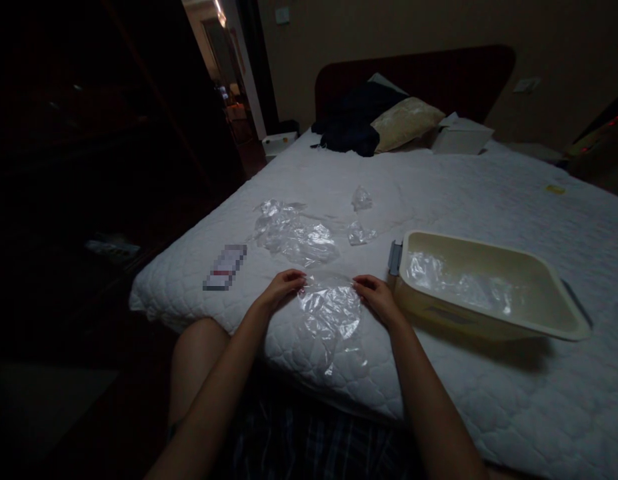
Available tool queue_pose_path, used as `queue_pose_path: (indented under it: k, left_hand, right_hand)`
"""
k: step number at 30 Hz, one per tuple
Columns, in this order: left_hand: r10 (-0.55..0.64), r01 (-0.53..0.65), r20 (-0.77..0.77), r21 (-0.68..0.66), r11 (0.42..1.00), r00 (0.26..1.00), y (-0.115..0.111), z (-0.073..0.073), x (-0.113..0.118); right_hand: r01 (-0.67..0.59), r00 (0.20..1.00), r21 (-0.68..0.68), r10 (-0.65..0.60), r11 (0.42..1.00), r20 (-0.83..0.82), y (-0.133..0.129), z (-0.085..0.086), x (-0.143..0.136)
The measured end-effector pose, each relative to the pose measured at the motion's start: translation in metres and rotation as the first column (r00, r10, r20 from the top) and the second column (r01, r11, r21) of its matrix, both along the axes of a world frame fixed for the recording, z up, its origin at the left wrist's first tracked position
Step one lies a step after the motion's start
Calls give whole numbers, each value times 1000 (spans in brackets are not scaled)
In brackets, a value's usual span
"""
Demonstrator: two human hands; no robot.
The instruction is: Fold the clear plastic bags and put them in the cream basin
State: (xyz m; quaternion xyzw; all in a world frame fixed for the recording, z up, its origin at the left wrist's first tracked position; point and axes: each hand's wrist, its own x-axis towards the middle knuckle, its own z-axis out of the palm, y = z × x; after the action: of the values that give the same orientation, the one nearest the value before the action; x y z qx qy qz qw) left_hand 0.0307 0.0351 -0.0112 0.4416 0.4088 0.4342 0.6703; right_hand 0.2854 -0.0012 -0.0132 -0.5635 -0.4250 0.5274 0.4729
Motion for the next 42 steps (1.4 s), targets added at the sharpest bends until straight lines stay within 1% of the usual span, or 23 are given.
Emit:
queue_pose_path:
  k: [4,8,15,20,23,24,26,29,31,32,33,34,35,36,37,39,40,42]
  left_hand:
    - [30,-30,-51,11,999,998,0,-3,-1]
    - [61,-61,-52,-2,998,997,0,-5,-1]
    - [77,-77,-83,4,997,994,0,-7,-2]
    - [101,-101,-63,1,995,993,0,-5,0]
    - [154,-155,-69,-7,988,986,-2,-2,2]
    - [185,-185,-79,6,983,980,-3,-2,2]
    - [266,-258,-117,77,963,957,-6,-2,2]
    - [408,-344,-245,265,901,880,-10,0,-1]
    - [470,-325,-348,400,857,812,-13,6,-1]
    - [475,-280,-398,456,845,785,-14,10,0]
    - [462,-210,-451,503,838,764,-16,16,2]
    - [434,-116,-512,539,834,741,-17,22,5]
    - [395,10,-588,566,825,706,-19,29,9]
    - [376,142,-669,585,799,641,-20,35,14]
    - [378,257,-737,588,767,560,-21,41,18]
    - [400,422,-829,547,723,391,-22,49,27]
    - [390,489,-864,503,713,319,-22,50,31]
    - [340,587,-917,395,707,207,-21,50,36]
  right_hand:
    - [21,1000,15,-21,1000,-9,-1,0,0]
    - [32,999,21,-31,999,-20,-1,-1,0]
    - [39,999,54,-38,998,-16,0,-5,2]
    - [-24,998,112,17,993,63,-1,-7,3]
    - [-37,992,145,19,989,123,-2,-7,2]
    - [-33,991,146,13,989,136,-2,-7,2]
    - [-13,988,137,-9,990,155,-1,-7,2]
    - [49,965,195,-97,980,244,2,-2,1]
    - [71,916,272,-170,960,364,3,7,-2]
    - [55,881,297,-186,953,434,3,12,-5]
    - [14,842,307,-177,952,509,3,19,-9]
    - [-51,795,298,-142,953,590,2,27,-15]
    - [-146,738,268,-76,952,671,2,34,-22]
    - [-249,658,225,-6,942,753,1,41,-30]
    - [-326,558,170,44,930,829,1,47,-38]
    - [-424,369,66,105,903,924,3,54,-53]
    - [-454,289,13,134,891,948,4,54,-59]
    - [-489,169,-85,190,868,967,8,51,-67]
